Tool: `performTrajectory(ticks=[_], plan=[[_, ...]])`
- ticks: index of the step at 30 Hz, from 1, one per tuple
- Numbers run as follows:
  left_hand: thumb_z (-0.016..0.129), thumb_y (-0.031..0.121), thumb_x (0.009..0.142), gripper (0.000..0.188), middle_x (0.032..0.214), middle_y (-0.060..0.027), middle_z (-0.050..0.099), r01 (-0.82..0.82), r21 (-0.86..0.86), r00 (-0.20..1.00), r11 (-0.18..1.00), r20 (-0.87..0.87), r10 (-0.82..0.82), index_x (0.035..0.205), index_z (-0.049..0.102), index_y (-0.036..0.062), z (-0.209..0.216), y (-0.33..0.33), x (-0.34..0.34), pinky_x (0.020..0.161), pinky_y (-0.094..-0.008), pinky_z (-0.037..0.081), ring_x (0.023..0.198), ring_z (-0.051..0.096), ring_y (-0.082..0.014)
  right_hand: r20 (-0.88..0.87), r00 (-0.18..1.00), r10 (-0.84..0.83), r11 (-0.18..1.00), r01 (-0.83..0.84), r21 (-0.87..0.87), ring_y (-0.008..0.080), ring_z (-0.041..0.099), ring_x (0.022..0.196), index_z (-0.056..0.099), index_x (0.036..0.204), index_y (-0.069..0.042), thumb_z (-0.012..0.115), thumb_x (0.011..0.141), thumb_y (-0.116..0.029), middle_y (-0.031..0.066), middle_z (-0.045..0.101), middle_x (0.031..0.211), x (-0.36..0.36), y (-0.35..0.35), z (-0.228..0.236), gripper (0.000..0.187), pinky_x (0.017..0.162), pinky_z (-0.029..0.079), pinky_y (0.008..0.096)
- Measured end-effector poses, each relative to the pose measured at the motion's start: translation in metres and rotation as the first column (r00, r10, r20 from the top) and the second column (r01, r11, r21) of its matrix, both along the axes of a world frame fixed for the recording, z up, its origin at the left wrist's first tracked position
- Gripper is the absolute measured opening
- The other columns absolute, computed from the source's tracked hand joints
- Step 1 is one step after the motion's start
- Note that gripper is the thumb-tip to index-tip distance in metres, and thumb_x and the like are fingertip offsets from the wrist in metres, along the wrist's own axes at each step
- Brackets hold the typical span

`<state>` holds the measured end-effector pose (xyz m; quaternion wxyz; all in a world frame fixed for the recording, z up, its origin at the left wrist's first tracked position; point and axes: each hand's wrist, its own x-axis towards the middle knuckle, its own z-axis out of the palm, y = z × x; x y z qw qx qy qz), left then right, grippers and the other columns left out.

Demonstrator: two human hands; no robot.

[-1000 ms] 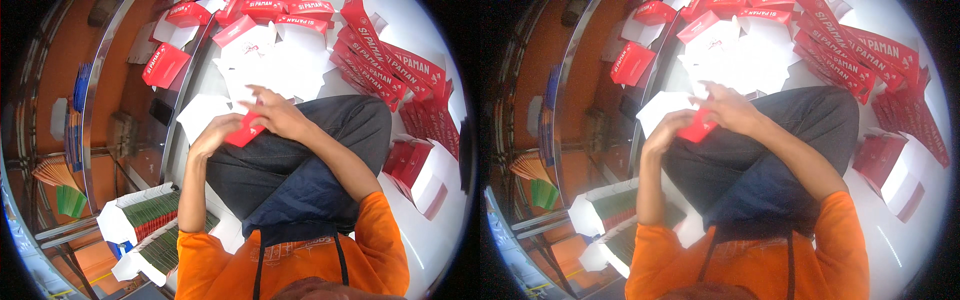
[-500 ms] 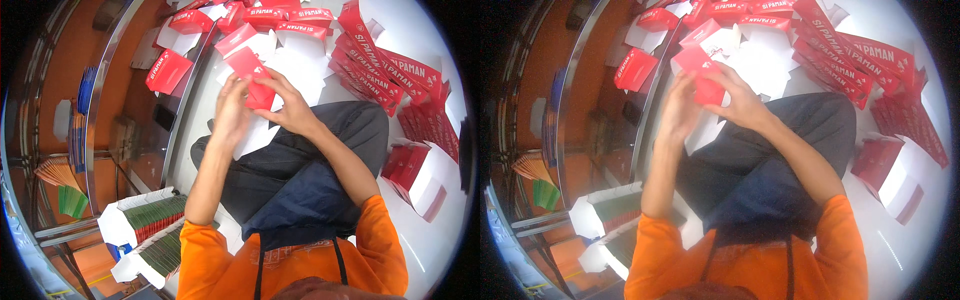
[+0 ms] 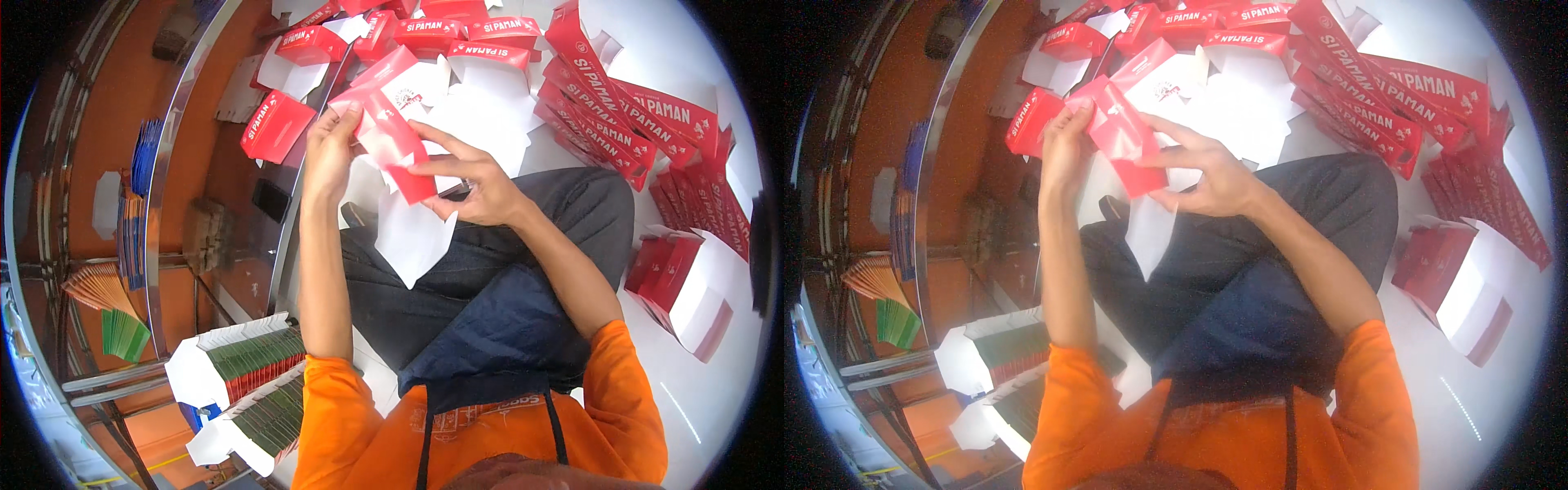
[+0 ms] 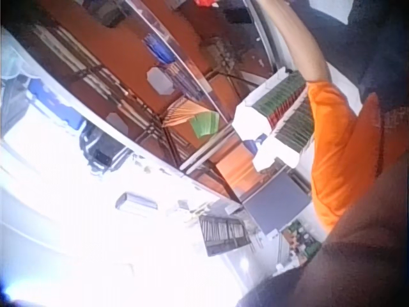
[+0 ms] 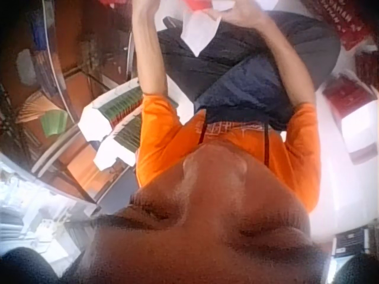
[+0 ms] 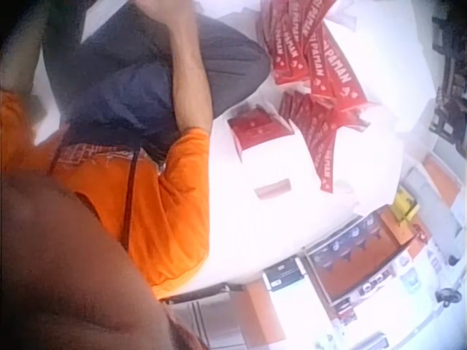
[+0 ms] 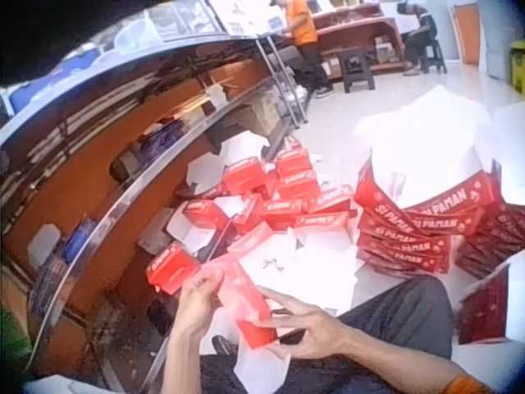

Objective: The person sits on the floor and assembles red and white cardboard boxes by folding flat sheets into shape. They repeatedly pick up sheets, fold the sides, and stack the finished boxes. Another person is visible in the background.

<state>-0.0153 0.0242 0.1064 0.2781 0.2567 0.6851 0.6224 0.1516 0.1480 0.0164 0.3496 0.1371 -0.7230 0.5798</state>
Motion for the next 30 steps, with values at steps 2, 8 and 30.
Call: performTrajectory(ticks=[2,8,30], plan=[[0.054,0.026,0.098,0.032,0.104,-0.0113,0.067,0.023,0.045,0.998,0.999,0.051,-0.026,0.116,0.057,0.0001,-0.003,0.002,0.008,0.078,-0.0349,0.055,0.089,0.068,-0.0183,0.016,0.993,-0.119,0.992,0.119,-0.030,0.0350,0.042,0.134,0.066,0.120,-0.010,0.075,0.068,0.000,0.0195,0.044,0.145,0.000,-0.001,0.004,0.053,0.106,0.039,0.0419],[0.049,0.022,0.100,0.033,0.111,-0.0143,0.065,0.003,0.233,0.981,0.973,0.189,-0.048,0.122,0.053,-0.0019,-0.009,0.006,0.011,0.083,-0.0369,0.055,0.097,0.067,-0.0218,-0.033,0.978,-0.206,0.976,0.207,0.065,0.0329,0.048,0.127,0.068,0.116,-0.009,0.076,0.069,-0.005,0.0167,0.053,0.134,-0.003,-0.011,0.001,0.048,0.105,0.038,0.0422],[0.057,0.009,0.095,0.025,0.098,-0.0129,0.068,-0.067,0.101,0.996,0.993,-0.049,0.072,0.117,0.053,-0.0016,-0.013,0.003,0.046,0.068,-0.0294,0.060,0.089,0.068,-0.0177,-0.090,0.941,-0.325,0.936,0.334,0.111,0.0362,0.041,0.134,0.064,0.120,-0.006,0.074,0.072,0.003,0.0213,0.045,0.139,-0.005,-0.007,0.000,0.050,0.107,0.039,0.0410]])
